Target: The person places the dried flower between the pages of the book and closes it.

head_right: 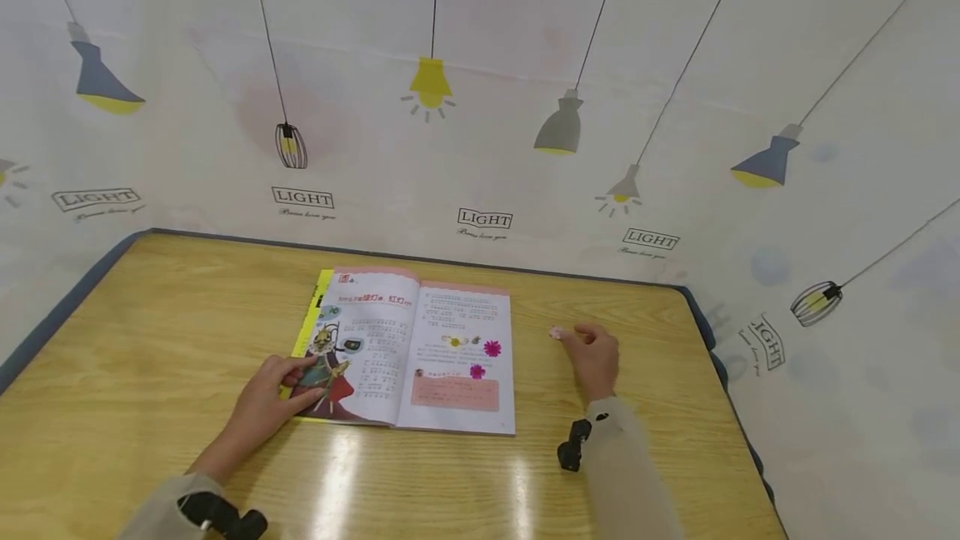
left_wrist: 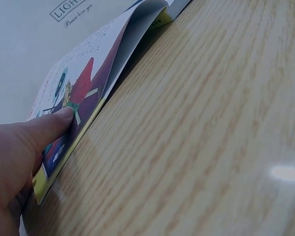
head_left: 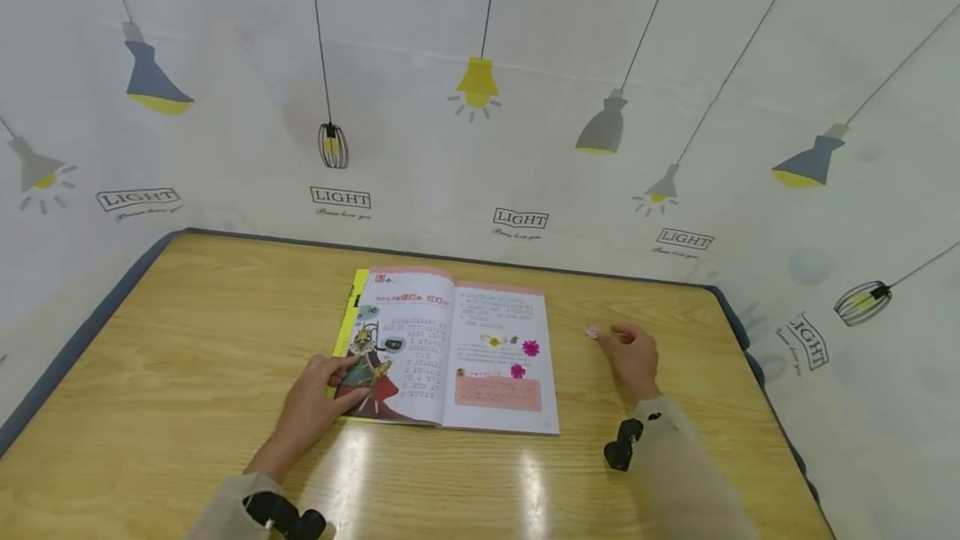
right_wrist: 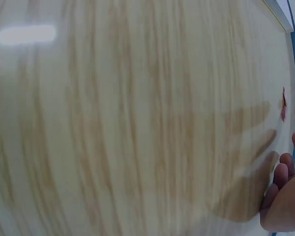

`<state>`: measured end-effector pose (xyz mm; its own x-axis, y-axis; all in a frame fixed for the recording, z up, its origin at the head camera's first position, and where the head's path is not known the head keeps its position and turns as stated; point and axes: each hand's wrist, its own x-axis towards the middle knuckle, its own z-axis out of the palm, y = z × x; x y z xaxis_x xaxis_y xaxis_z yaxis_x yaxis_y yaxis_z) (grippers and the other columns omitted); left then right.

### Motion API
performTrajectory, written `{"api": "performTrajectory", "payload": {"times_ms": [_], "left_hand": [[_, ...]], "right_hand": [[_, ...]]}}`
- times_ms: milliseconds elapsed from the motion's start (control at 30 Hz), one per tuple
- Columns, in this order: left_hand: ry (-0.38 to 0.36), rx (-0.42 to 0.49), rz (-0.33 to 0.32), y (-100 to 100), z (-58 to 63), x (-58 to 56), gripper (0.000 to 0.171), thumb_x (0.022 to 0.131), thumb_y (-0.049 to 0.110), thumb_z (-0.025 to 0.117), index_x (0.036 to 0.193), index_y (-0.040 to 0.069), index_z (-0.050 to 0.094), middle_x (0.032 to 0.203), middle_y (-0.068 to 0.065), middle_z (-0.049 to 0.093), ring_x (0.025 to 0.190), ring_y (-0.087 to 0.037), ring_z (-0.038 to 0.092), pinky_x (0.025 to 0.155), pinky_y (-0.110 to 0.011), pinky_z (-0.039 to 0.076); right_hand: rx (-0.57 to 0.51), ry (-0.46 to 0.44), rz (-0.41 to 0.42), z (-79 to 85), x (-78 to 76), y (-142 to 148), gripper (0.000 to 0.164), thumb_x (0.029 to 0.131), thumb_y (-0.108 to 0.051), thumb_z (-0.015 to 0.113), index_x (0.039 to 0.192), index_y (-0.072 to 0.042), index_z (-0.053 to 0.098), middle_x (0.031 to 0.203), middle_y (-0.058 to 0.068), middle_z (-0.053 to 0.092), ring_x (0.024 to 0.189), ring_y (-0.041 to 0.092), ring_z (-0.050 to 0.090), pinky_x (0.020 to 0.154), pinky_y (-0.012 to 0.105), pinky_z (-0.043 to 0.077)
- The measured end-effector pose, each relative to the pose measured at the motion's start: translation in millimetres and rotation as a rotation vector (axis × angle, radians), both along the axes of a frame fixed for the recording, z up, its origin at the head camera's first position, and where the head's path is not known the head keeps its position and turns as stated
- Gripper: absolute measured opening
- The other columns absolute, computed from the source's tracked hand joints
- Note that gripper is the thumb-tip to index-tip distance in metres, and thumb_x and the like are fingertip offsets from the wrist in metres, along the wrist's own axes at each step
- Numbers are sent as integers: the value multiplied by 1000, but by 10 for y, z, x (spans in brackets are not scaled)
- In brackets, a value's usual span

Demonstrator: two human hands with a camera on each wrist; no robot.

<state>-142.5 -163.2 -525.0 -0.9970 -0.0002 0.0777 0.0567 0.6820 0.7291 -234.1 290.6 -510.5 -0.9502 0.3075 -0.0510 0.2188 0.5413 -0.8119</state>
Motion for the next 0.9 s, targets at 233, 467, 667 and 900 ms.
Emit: {"api": "performTrajectory", "payload": {"times_ms": [233, 467, 667, 900], "left_hand": [[19, -2, -1, -7, 16, 22, 49, 77, 18, 77, 120, 3, 61, 91, -6, 48, 83, -20, 52, 72, -37, 45], [10, -4, 1, 8, 20, 18, 49, 77, 18, 77, 121, 3, 60, 92, -7, 48, 84, -20, 53, 73, -38, 45], [-3, -6, 7, 18, 30, 22, 49, 78, 18, 76, 121, 3, 60, 94, -7, 49, 84, -20, 52, 74, -38, 44], [9, -9, 5, 2, 16, 14, 49, 77, 18, 77, 121, 4, 60, 93, -7, 49, 84, -20, 52, 73, -38, 45]], "right_hand": [[-6, -18, -109, -64, -6, -95, 53, 79, -44, 71, 116, -7, 64, 107, 13, 55, 91, 26, 48, 78, 40, 36], [24, -29, -148, -74, 12, -141, 51, 78, -46, 71, 113, -9, 64, 109, 12, 48, 98, 29, 41, 88, 50, 26], [51, -42, -170, -55, 9, -178, 49, 80, -44, 70, 112, -8, 65, 111, 14, 47, 102, 32, 41, 92, 53, 23], [72, -21, -175, -70, -9, -179, 43, 79, -42, 71, 108, -10, 69, 109, 12, 59, 103, 30, 49, 95, 53, 23]]}}
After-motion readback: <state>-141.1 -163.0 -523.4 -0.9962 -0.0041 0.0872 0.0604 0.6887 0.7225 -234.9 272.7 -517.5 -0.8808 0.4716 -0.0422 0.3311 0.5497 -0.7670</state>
